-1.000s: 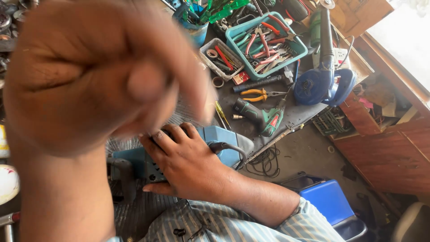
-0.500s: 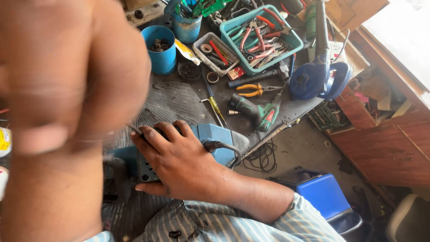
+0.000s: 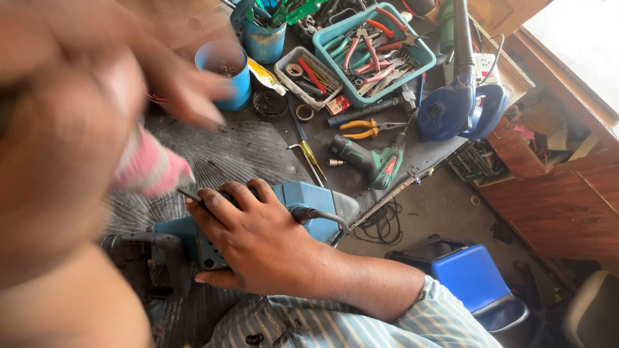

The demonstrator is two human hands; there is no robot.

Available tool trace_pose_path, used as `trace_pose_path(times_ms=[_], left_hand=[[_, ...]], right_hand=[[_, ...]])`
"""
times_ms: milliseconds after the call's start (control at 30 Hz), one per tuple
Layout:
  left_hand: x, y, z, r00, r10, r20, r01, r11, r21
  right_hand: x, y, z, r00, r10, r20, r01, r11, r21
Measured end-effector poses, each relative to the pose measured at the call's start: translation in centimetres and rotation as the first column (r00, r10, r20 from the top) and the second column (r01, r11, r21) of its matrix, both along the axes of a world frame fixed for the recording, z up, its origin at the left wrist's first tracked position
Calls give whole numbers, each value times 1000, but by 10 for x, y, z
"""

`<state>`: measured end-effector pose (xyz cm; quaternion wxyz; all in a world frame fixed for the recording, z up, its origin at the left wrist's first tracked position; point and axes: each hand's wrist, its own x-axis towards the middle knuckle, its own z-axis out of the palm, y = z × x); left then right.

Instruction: The person disassembles a blue electric demolition hammer on a workshop bench. They tap the tool housing with a cloth-wrapped hand tool, unscrew fasteners with a screwdriver, pry open the casing, remove the armature and housing cover, and blow dust out of the opened tool with an air blower.

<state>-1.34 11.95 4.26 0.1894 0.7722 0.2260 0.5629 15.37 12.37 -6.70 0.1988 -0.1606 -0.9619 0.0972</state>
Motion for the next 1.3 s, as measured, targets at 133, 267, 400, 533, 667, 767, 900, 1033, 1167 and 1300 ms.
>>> trace_pose_path(times_ms=[133, 267, 400, 533, 667, 767, 900, 1033, 1167, 1300], left_hand=[[-17, 16, -1, 942, -334, -11, 331, 936, -118], [-30, 24, 1, 859, -509, 57, 511, 848, -138], [-19, 33, 7, 900, -430, 67, 434, 876, -210], [6, 11, 5, 989, -103, 104, 108, 993, -47], [9, 3, 3, 997, -64, 42, 63, 998, 14], [-11, 27, 9, 942, -335, -32, 325, 929, -177], [-37, 55, 4, 686, -720, 103, 715, 643, -273], [-34, 60, -9, 740, -589, 324, 662, 724, -196], [-4, 48, -18, 879, -102, 465, 212, 959, -189], [25, 19, -30, 850, 148, 506, -123, 989, -84]], right_hand=[[0, 0, 1, 980, -21, 199, -16, 983, 182], [-1, 0, -1, 999, 6, 44, -5, 1000, -11], [-1, -2, -1, 999, -5, 42, 5, 1000, -1], [-1, 0, 0, 996, -1, 91, 2, 1000, -3], [-1, -1, -1, 997, 18, 76, -19, 1000, 20], [1, -3, -4, 1000, -7, 24, 7, 999, 32], [2, -5, -8, 999, 2, 50, -5, 999, 53], [1, -5, -9, 1000, -5, 22, 5, 1000, 24], [0, -4, -8, 1000, -18, 5, 18, 999, 35], [-1, -1, -7, 998, -6, 56, 7, 1000, -17]])
